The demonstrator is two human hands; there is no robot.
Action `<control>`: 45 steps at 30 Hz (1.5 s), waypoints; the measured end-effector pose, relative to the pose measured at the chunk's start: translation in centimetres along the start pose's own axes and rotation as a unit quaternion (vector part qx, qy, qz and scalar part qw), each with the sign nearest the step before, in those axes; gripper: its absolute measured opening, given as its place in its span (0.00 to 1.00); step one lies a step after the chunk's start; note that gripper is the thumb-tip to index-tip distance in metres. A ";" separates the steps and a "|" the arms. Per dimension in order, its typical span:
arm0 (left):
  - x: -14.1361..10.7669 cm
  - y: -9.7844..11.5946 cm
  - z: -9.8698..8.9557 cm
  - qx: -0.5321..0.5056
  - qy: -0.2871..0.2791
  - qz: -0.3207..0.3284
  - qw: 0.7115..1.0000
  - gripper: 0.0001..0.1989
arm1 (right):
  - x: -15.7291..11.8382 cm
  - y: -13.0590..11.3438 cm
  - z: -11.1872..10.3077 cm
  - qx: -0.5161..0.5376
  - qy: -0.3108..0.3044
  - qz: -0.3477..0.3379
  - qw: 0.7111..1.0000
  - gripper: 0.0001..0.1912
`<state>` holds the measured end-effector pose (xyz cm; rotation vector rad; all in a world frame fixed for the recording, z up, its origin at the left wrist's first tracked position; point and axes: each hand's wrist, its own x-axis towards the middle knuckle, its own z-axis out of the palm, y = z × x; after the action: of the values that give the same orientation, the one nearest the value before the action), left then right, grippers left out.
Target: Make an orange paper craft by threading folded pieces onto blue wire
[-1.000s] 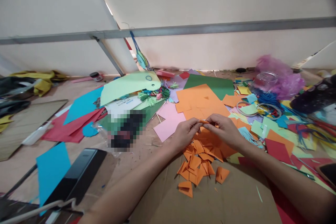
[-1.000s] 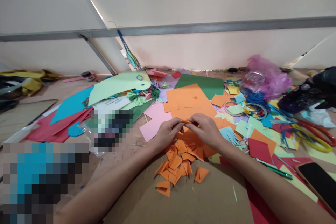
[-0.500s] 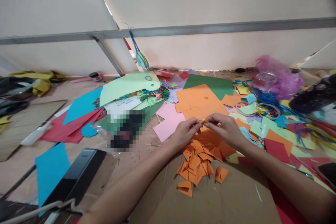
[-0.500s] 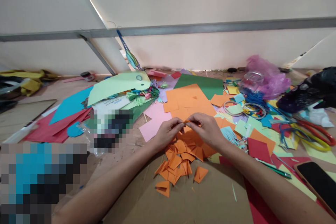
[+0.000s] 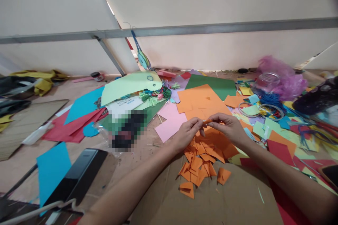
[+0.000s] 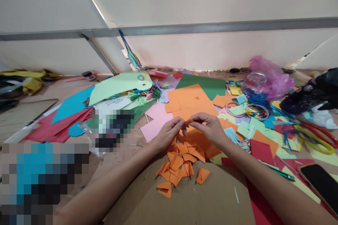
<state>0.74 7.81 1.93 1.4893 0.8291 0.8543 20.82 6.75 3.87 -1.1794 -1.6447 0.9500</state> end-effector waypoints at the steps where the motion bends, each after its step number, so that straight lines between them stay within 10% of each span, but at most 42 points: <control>1: -0.1 0.1 0.0 -0.006 -0.003 -0.006 1.000 0.20 | 0.0 0.0 0.0 0.003 0.000 -0.002 1.000 0.10; 45: 0.1 -0.1 -0.6 0.268 0.025 0.078 0.960 0.18 | -0.5 -0.8 0.7 -0.069 0.007 0.016 0.997 0.11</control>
<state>0.24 8.21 1.86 2.0361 1.0454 0.8217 20.04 5.96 4.30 -1.3069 -1.7061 0.8564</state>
